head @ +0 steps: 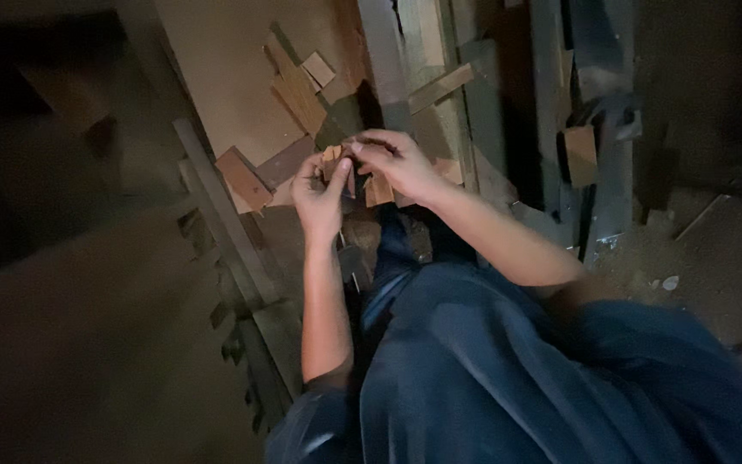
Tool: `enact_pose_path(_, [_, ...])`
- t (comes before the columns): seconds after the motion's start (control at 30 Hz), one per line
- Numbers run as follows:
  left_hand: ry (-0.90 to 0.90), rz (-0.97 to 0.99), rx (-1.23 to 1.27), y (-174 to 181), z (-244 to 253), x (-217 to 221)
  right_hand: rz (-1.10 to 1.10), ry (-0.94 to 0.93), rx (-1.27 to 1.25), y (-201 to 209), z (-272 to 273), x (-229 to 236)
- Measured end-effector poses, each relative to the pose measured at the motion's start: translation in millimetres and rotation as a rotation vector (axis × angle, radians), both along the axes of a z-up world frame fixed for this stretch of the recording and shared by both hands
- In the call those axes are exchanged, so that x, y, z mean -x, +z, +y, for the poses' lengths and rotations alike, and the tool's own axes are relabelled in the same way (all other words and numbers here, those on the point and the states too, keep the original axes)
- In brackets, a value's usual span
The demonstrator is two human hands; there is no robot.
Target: The person assembles small wooden pieces into a cross-shaped structure using a hammer to drive nails. They repeatedly align the pieces, insert nails, and hammer them into place on a workbench.
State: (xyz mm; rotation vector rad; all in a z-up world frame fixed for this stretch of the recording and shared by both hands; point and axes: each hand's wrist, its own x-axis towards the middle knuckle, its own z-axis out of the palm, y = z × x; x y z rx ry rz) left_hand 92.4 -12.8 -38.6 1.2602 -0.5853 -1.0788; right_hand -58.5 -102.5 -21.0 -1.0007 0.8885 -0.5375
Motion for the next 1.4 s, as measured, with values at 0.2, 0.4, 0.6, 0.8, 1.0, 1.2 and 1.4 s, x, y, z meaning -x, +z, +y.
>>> enact_pose_path(0.2, [-0.026, -0.028, 0.026, -1, -3, -1, -0.053, 0.001, -0.150, 17, -10, 2])
enact_pose_path(0.4, [-0.101, -0.102, -0.018, 3, 3, -2, 0.319, 0.107, 0.498, 42, -3, -1])
enact_pose_path(0.6, [-0.151, -0.235, -0.132, 30, -1, -1, 0.281, 0.117, 0.295, 39, -8, 14])
enact_pose_path(0.8, [-0.141, -0.586, -0.118, 26, -19, -10, -0.068, -0.018, 0.412, 32, -23, 29])
enact_pose_path(1.0, [0.298, -0.578, -0.254, -8, -30, -71, 0.351, -0.129, 0.741, 39, -27, 34])
enact_pose_path(1.2, [0.240, -1.144, -0.350, -34, -44, -70, 0.449, 0.126, 0.788, 49, -13, 1])
enact_pose_path(1.4, [-0.001, -1.262, -0.429, -55, -64, -43, 0.374, 0.192, 0.666, 47, -2, -13])
